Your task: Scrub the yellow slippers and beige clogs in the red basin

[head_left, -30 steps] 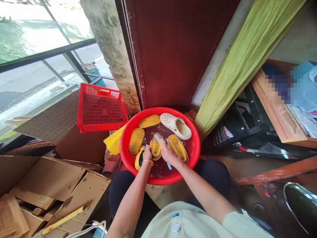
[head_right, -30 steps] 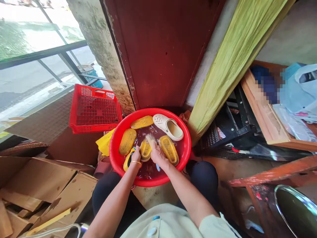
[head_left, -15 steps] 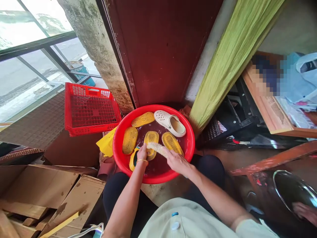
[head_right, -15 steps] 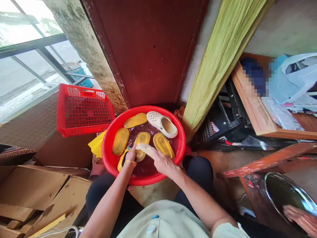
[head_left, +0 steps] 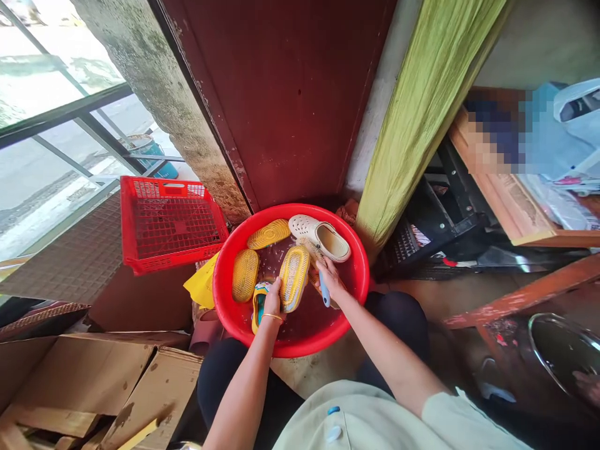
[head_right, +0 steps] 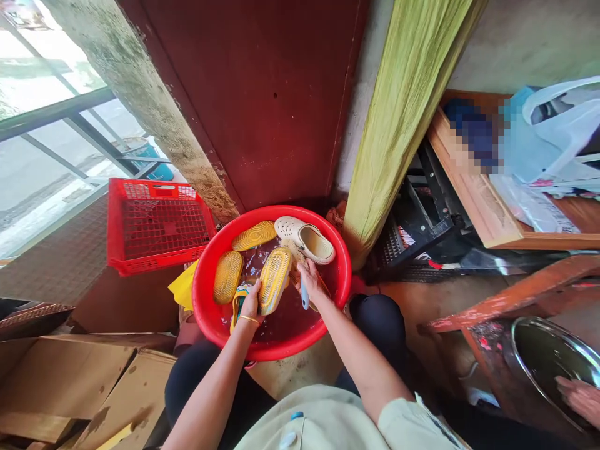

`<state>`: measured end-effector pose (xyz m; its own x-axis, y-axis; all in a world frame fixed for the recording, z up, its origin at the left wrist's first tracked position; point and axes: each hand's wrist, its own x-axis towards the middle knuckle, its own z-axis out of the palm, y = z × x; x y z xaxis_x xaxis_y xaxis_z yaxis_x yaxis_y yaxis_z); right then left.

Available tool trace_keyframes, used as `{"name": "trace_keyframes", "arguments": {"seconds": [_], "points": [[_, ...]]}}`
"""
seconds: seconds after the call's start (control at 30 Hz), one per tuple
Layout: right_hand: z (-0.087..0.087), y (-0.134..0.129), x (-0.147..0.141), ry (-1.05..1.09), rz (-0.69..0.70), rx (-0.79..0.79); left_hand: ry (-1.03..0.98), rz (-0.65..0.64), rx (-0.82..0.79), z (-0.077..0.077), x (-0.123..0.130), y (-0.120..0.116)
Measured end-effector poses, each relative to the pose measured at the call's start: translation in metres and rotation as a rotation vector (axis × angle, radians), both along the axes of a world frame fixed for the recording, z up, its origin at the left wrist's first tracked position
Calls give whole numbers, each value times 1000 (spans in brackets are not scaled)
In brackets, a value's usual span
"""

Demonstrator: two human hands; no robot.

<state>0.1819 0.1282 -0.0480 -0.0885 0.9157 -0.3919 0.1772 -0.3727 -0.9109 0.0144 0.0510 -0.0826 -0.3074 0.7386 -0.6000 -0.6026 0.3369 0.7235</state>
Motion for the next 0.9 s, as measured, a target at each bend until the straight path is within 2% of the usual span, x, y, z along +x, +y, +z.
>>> {"name": "trace_keyframes", "arguments": {"seconds": [0.1, 0.2, 0.33, 0.43, 0.5, 0.63, 0.7, 0.8, 0.9], "points": [[9, -4, -7, 223, -42, -29, 167, -76, 78, 3, 3, -2], [19, -6, -16, 279, -47, 7, 424, -162, 164, 4, 6, -6], [24, -13, -21, 173, -36, 122, 735, -189, 268, 2, 11, -9], [25, -18, -19, 22, 32, 191, 899, -283, 346, 0, 13, -10], [27, -20, -17, -74, 112, 280, 900, -313, 393, 0, 13, -9], [34, -30, -9, -199, 282, 571, 869, -252, 498, 3, 12, -7], [35, -40, -2, -225, 364, 684, 844, -242, 498, 4, 11, -7], [33, -60, 11, -276, 412, 795, 787, -226, 474, 3, 11, -7], [30, -85, 23, -334, 400, 845, 769, -229, 484, -1, 13, -7]]}}
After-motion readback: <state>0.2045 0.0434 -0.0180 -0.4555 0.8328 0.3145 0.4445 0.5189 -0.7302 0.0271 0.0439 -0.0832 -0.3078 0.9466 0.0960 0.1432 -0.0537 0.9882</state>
